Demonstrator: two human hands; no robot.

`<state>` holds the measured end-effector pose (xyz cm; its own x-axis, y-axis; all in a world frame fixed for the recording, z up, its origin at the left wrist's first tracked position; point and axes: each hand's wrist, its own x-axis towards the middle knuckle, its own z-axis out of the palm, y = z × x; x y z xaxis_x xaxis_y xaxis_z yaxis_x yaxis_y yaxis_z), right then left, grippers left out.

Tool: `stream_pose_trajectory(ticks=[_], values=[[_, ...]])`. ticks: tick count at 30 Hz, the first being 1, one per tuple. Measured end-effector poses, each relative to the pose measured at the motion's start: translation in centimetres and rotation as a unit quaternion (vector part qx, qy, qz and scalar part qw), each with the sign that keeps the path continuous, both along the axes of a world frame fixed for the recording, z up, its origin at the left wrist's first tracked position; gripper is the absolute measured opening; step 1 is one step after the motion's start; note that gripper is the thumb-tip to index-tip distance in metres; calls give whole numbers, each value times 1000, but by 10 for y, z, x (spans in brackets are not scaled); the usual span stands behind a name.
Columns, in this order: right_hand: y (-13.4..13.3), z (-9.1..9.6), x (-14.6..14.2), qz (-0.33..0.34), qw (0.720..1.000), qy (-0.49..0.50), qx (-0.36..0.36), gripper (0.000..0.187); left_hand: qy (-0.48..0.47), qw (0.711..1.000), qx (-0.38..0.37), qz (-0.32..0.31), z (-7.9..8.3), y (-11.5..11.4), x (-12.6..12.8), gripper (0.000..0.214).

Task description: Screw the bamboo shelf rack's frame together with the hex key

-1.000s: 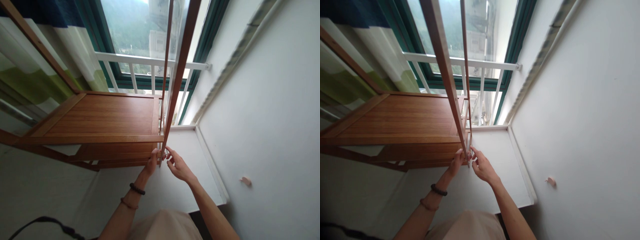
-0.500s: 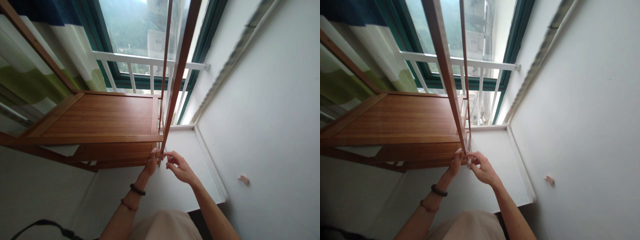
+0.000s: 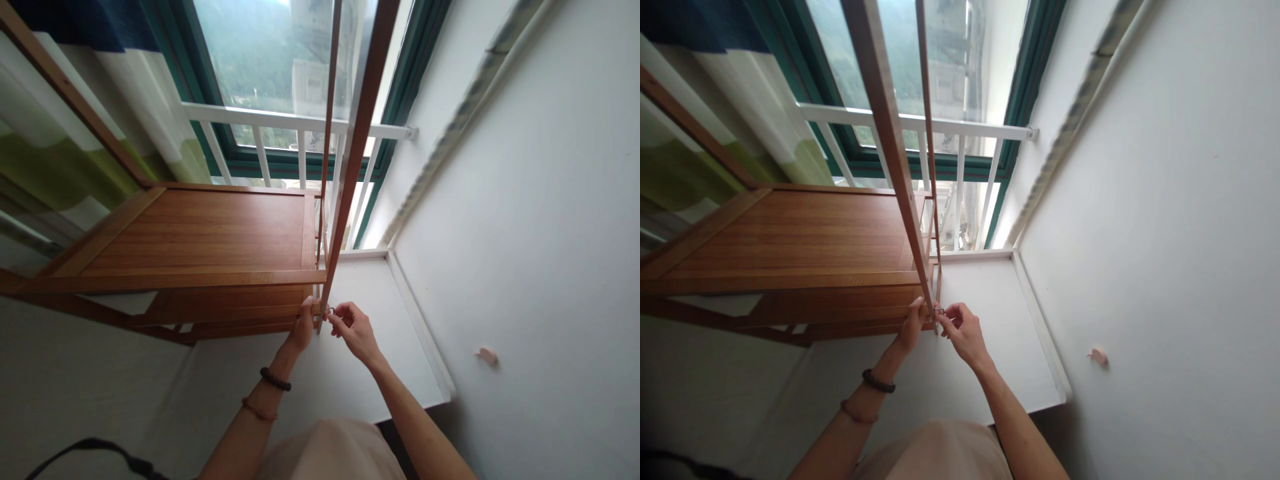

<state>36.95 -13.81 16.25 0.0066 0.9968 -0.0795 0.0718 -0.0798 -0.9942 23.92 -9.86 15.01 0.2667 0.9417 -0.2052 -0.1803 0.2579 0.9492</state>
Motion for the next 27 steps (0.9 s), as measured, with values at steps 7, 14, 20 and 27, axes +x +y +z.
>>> stream_pose_trajectory(ticks=[7, 14, 20, 27], values=[[-3, 10, 4, -4, 991, 124, -54, 27, -8, 1000, 6, -27, 0, 0, -1, 48], [-8, 18, 11, 34, 992, 121, -11, 19, 23, 999, 23, 2, -3, 0, 1, 49], [-13, 25, 11, 49, 993, -39, 103, 26, 45, 999, 29, 5, 3, -1, 2, 49], [-8, 34, 8, 23, 980, -118, 156, 21, 41, 999, 32, 15, 3, -1, 2, 47]])
